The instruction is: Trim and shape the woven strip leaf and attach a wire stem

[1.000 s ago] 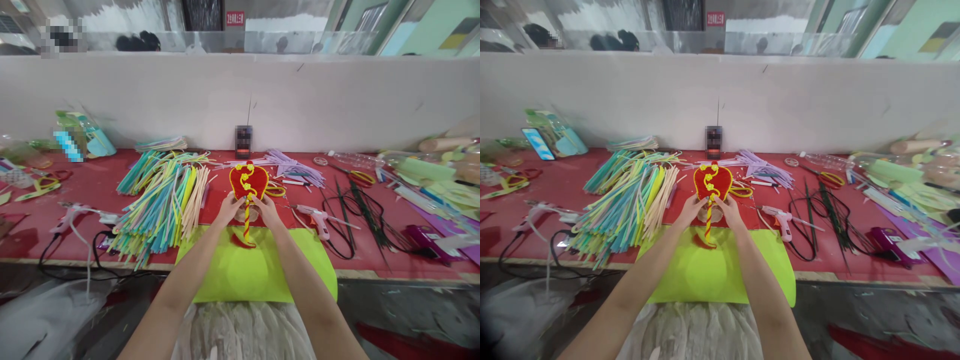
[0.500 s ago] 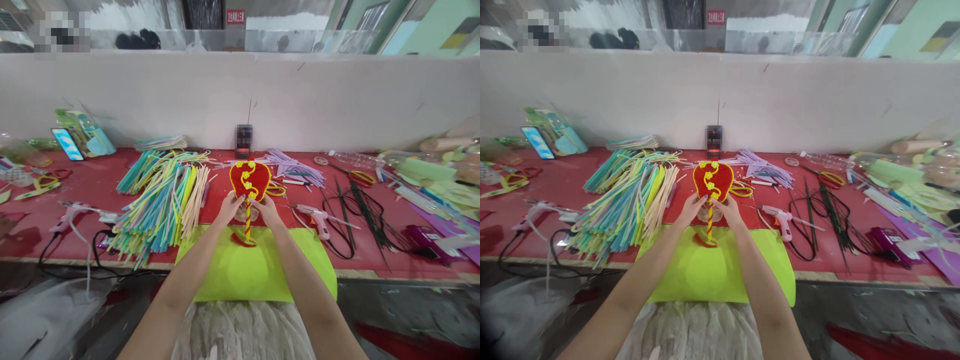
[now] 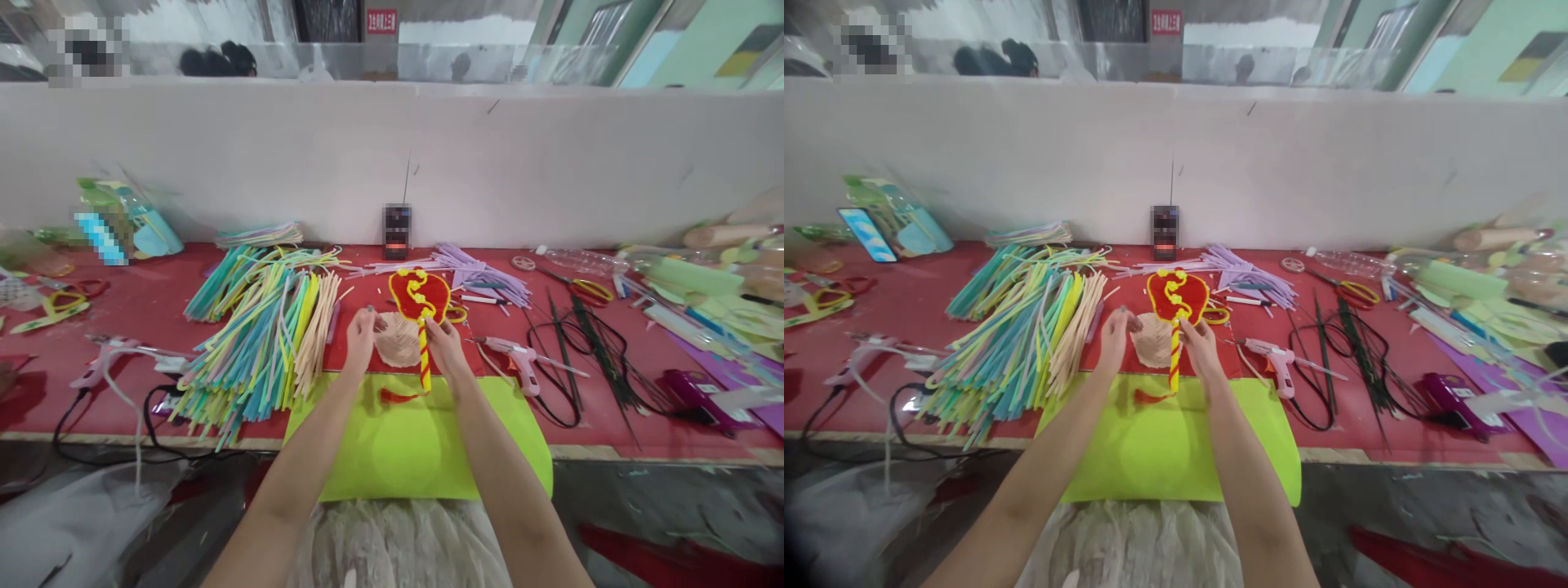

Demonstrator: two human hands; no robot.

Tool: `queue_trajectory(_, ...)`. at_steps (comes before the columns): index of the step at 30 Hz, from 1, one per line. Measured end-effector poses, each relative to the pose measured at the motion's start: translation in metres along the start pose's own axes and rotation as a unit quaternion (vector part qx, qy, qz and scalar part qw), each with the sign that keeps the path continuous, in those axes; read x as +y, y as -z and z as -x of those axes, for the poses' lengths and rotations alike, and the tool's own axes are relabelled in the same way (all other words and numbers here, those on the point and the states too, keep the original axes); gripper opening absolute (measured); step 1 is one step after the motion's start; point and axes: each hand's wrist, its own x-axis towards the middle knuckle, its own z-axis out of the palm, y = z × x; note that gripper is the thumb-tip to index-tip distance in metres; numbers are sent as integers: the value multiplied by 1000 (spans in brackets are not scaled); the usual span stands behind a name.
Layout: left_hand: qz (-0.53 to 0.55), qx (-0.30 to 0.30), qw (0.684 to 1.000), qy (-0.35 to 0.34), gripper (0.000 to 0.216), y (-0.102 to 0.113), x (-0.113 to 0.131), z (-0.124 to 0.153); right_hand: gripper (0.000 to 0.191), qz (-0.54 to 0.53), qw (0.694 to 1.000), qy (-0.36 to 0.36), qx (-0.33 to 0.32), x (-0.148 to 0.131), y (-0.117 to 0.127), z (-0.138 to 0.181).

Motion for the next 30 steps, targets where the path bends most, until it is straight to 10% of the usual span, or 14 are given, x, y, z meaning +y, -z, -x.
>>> queue_trajectory(6,96,164,980,54,26,21,-3,-20,20,-62,996,-2,63,-3,10,-7)
queue_trajectory(19,25,-108,989,99,32,2,-4,-5,29,20,998,-40,-46,-3,-7,8)
queue_trajectory(30,-23,-117,992,42,23,6,-8,-10,34,90,992,-9,-84,7,-9,7)
